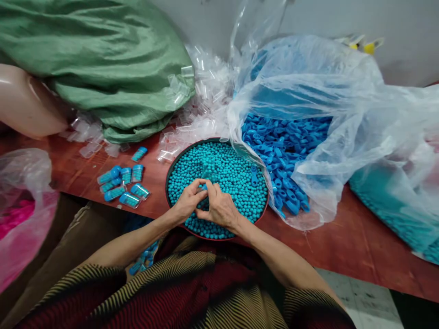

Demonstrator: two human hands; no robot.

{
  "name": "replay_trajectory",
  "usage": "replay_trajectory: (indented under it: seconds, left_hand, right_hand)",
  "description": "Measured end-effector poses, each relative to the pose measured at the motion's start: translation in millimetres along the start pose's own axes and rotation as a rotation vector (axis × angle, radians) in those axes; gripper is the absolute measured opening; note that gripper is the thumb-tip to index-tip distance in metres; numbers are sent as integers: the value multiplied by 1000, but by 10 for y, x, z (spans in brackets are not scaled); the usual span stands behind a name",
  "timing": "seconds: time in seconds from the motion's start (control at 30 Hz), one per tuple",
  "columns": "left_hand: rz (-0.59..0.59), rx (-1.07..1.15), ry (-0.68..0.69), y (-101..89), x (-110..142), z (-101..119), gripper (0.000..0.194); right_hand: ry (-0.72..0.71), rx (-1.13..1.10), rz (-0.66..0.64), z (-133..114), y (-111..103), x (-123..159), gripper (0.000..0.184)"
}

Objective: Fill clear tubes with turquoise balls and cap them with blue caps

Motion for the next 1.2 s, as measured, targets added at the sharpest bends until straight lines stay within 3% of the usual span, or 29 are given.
replay_trajectory:
  seconds: [0.23,0.3,0.4,0.47,0.57,0.67,0.73,0.8,0.87,0.97,1.03,1.1,1.2]
  left_hand:
    - [23,-114,-7,-78,78,-28,18]
    - [4,-175,27,-129,102,-9,17]
    - [-37,-252,57,-276,163,19,23]
    - [2,-319,56,-509,240,30,28]
    - [150,-444,27,-1011,410,11,33]
    - [295,-667,-47,-1428,581,-29,37]
    - [453,-923,-90,-1570,679,37,37]
    - [602,-1145,-73,-1502,715,174,35]
    - [603,-1239,9,-1219,612,282,32]
    - [341,-1206,121,-610,252,303,27]
    - [223,-1149,130,-307,34,283,27]
    - [145,-1114,107,-120,-133,237,28]
    - [93,-1109,70,-15,-268,149,31]
  right_hand:
    - [31,1,1,-151,135,-27,81]
    - [2,8,-89,-213,154,-61,79]
    - [-44,91,-245,-170,41,-78,61]
    - [33,213,-257,76,-192,-49,48]
    - [249,466,-278,620,-536,66,43]
    - [364,621,-391,1018,-626,184,33]
    - [367,654,-447,1120,-588,208,30]
    - [356,660,-487,1144,-531,195,30]
    - [357,671,-498,1144,-512,161,28]
    - [340,704,-421,1104,-566,80,24]
    - [296,677,-350,1045,-575,17,20]
    - [261,587,-311,989,-510,-47,17]
    - [191,399,-276,868,-315,-164,20]
Point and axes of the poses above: each hand's wrist, its own x-axis away from the middle knuckle, its own y-axis out of the palm, z = x × y, the point moved 9 cm from there along -x, towards the middle knuckle, and after that the axes turned 11 degrees about -z, right-handed, at the moved point
